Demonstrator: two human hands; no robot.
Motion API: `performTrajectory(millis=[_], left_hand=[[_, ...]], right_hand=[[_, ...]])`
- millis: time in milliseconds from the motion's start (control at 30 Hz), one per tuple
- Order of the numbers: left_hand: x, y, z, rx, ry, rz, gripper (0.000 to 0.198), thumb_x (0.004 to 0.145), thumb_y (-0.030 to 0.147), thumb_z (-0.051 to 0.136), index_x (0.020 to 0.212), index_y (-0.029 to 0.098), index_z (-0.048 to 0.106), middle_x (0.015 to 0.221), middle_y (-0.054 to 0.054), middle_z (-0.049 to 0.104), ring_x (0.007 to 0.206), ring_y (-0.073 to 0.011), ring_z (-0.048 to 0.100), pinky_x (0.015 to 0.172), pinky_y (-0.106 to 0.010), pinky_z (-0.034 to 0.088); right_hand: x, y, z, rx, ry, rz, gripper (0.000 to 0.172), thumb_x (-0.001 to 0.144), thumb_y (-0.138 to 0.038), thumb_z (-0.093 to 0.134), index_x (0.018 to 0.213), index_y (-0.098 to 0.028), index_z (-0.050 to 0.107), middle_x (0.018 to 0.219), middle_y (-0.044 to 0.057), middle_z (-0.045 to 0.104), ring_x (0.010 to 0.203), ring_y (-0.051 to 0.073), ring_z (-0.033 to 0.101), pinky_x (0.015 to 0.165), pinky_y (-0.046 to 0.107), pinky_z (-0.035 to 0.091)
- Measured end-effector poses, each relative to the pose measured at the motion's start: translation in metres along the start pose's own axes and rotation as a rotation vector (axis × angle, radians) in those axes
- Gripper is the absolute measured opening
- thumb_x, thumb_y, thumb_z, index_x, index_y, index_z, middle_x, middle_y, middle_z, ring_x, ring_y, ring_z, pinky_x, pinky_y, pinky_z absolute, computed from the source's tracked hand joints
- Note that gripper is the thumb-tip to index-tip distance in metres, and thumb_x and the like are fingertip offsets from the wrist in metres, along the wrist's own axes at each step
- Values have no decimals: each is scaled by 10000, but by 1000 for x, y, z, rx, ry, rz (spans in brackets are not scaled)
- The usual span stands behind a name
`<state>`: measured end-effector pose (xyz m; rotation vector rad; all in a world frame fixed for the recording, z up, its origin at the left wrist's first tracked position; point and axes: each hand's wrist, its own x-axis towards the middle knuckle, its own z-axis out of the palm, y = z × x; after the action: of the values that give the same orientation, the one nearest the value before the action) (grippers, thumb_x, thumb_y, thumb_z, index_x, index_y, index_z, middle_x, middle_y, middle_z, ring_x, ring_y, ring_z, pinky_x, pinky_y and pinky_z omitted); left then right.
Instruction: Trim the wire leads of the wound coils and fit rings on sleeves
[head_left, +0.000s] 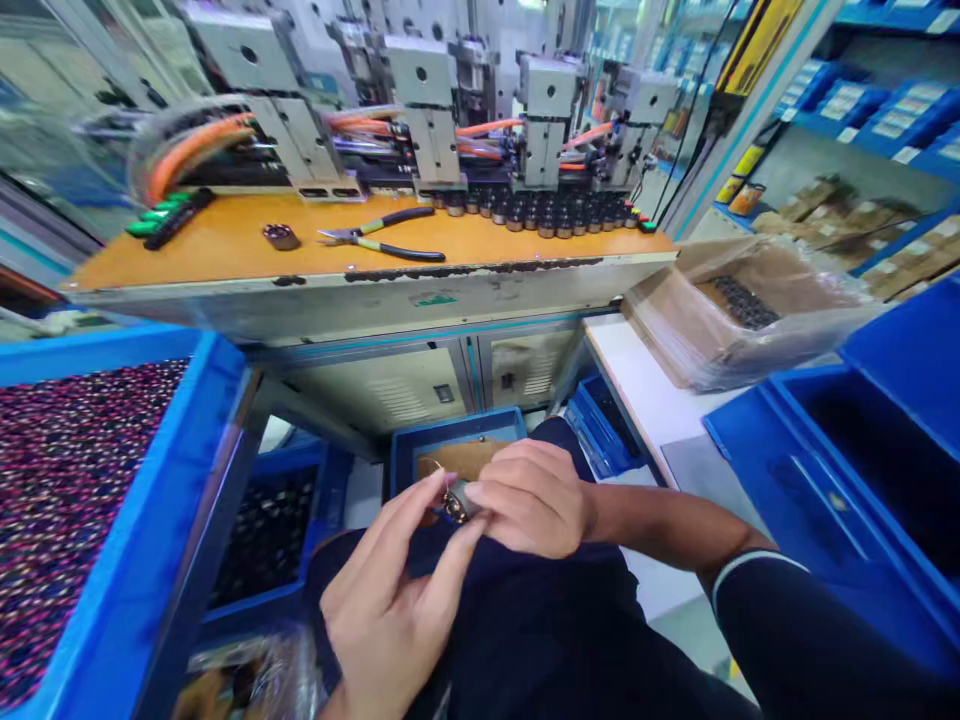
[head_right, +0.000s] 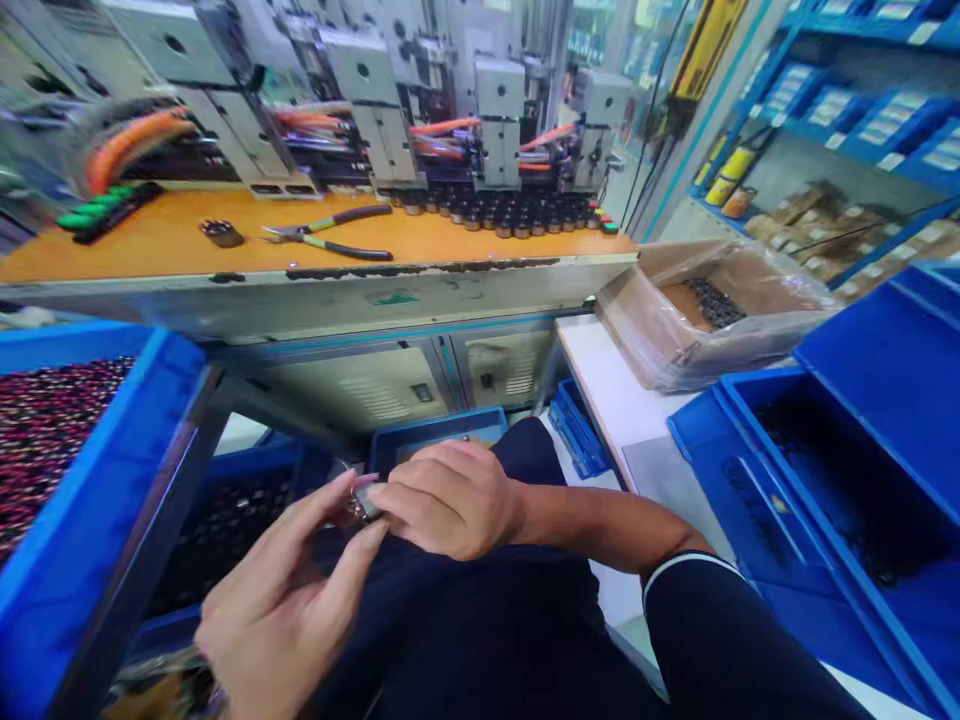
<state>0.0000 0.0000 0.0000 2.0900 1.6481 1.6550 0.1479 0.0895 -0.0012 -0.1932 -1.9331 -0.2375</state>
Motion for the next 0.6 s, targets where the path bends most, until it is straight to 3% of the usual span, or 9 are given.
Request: performTrajectory(millis=[133,267,433,600], left_hand=[[-1,-2,-6,-72,-63,-141,404,821,180,750,1210,258,673,1049,18,753,885,-82,706,895,-160,539],[-4,-1,-8,-152,-67,-231,489,798,138,759,1240,325,662,1089,51,743,908,-81,698,929,-178,536],[-3,3,-9,-312,-74,-349,409,797,112,745,1144,326,708,1124,60,740,944,-76,703,834,-125,561],[-2,5,-8,-437,-86,-470,237,802,108,735,979,265,722,1075,34,753,990,-112,711,744,-131,591]], right_hand=[[0,-7,-3,116,-66,184,110,848,-136,605,951,-101,622,809,82,687,725,154,638,650,273,579],[7,-11,-9,422,-64,415,211,892,-289,632,986,-101,631,869,107,667,795,151,644,691,268,573],[13,-14,-9,578,-18,498,135,938,-188,633,823,-118,652,766,59,640,730,110,628,679,222,541],[11,-19,-7,668,16,586,104,907,-155,660,817,-103,664,769,64,651,709,114,617,651,228,520]])
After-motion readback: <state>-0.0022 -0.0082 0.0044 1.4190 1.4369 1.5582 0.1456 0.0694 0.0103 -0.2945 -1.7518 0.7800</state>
